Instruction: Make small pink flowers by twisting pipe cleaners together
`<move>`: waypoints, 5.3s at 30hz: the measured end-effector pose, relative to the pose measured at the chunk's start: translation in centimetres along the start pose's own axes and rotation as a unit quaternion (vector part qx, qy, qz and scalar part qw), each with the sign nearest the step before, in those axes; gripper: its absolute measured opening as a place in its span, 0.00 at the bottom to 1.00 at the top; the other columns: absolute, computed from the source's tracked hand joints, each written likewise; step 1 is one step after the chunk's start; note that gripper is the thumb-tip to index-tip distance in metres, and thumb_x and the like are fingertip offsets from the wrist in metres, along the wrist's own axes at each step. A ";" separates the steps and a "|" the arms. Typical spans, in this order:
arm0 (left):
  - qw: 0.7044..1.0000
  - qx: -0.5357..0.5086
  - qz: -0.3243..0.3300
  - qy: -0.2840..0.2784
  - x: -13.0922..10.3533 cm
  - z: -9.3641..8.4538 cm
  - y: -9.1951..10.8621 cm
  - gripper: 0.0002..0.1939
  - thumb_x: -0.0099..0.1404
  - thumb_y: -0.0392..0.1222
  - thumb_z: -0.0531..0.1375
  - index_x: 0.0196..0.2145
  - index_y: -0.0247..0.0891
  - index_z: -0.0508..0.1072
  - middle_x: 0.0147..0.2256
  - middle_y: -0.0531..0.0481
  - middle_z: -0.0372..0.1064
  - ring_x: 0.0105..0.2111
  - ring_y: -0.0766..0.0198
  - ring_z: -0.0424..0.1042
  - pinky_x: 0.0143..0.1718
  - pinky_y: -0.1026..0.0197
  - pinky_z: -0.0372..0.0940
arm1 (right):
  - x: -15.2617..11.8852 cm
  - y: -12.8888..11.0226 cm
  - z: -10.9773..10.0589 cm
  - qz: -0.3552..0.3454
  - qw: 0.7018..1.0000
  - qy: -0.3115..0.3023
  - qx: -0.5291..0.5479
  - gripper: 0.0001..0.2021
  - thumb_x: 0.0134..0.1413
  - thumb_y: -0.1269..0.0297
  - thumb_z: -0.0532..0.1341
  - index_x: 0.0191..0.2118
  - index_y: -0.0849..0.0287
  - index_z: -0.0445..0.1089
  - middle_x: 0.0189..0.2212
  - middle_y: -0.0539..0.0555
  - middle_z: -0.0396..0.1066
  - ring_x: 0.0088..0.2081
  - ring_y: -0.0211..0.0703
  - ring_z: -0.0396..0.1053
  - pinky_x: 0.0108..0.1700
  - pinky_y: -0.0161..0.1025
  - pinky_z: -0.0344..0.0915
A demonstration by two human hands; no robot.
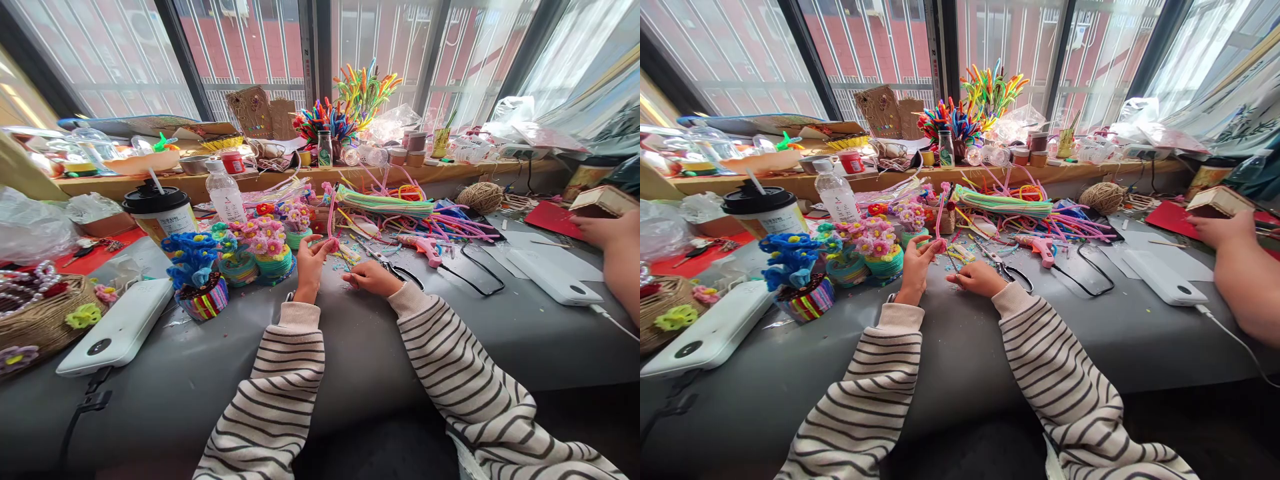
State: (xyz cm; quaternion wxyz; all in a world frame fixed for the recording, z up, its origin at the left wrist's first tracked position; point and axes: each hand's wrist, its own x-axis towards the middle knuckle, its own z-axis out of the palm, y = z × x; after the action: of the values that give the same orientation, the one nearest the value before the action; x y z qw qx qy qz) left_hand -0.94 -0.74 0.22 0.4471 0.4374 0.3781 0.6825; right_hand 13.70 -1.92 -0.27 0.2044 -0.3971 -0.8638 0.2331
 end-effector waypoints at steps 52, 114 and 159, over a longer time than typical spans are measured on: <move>0.997 -0.047 -0.040 -0.048 -0.5 0.5 0.1 0.22 0.42 0.37 0.64 0.34 0.37 0.57 0.25 0.57 0.64 0.26 0.68 0.70 0.34 0.59 0.66 | 0.3 -0.2 0.0 0.075 0.997 0.022 0.004 0.34 0.46 0.39 0.37 0.19 0.63 0.65 0.18 0.51 0.61 0.23 0.35 0.59 0.28 0.33 0.50; 0.999 -0.032 -0.010 -0.018 -0.2 0.4 0.2 0.23 0.43 0.40 0.63 0.35 0.38 0.55 0.29 0.55 0.63 0.24 0.70 0.68 0.27 0.65 0.65 | 0.1 -0.3 0.1 0.047 0.998 0.035 0.035 0.34 0.44 0.37 0.36 0.16 0.63 0.63 0.15 0.50 0.60 0.21 0.32 0.56 0.28 0.32 0.51; 0.996 -0.092 -0.006 -0.003 0.0 0.5 0.0 0.23 0.45 0.39 0.62 0.36 0.38 0.54 0.28 0.54 0.64 0.27 0.69 0.70 0.33 0.62 0.66 | 0.3 0.8 0.7 0.043 0.991 0.117 0.056 0.26 0.50 0.49 0.47 0.12 0.62 0.60 0.14 0.49 0.63 0.20 0.31 0.58 0.30 0.30 0.53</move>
State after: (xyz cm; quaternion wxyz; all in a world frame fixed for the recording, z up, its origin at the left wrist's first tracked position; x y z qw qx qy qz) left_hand -0.50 -0.71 0.37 0.4905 0.3949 0.3150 0.7101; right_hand 13.60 -1.40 -1.23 0.3161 -0.4461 -0.8016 0.2417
